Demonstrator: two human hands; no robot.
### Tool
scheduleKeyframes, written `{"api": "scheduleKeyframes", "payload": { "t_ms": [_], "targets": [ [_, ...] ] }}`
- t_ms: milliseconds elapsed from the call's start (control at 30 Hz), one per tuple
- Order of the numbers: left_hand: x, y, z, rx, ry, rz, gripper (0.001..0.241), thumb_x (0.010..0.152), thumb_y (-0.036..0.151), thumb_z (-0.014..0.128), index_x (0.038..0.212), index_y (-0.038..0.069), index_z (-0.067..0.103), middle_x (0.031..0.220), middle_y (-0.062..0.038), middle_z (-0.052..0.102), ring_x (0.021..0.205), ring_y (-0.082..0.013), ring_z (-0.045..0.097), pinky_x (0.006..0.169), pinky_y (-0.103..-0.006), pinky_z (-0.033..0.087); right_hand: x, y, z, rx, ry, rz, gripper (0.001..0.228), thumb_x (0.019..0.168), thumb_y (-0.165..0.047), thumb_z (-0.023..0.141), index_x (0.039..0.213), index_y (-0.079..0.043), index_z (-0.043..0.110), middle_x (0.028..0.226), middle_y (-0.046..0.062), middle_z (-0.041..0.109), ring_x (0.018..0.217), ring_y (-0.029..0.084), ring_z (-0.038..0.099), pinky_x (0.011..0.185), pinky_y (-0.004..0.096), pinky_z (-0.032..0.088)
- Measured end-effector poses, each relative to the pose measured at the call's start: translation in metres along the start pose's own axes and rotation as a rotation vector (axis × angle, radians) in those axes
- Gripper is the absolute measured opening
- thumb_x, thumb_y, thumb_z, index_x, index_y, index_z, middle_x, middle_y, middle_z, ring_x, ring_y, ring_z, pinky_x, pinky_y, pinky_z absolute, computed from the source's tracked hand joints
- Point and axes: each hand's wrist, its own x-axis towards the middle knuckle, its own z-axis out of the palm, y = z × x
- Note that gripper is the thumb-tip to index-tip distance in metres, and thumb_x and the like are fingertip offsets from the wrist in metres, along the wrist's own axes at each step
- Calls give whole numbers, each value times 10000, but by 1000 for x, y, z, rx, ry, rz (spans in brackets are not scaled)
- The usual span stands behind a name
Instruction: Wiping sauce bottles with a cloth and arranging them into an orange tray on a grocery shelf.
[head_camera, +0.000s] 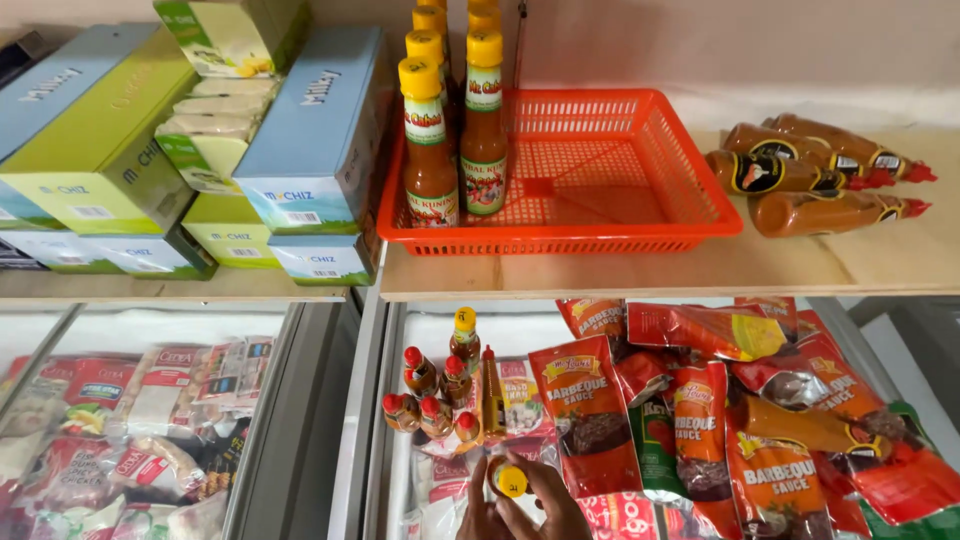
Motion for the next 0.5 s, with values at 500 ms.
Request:
{"api": "scheduleKeyframes", "payload": {
  "t_ms": [500],
  "targets": [
    [34,150,-44,-142,-172,-181,644,867,210,748,1410,192,401,1307,-99,639,1037,-224,755,816,-371,647,-27,157,39,311,56,483,519,801,-36,733,1303,-14,606,1085,133,782,1035,201,742,911,341,586]
  ]
}}
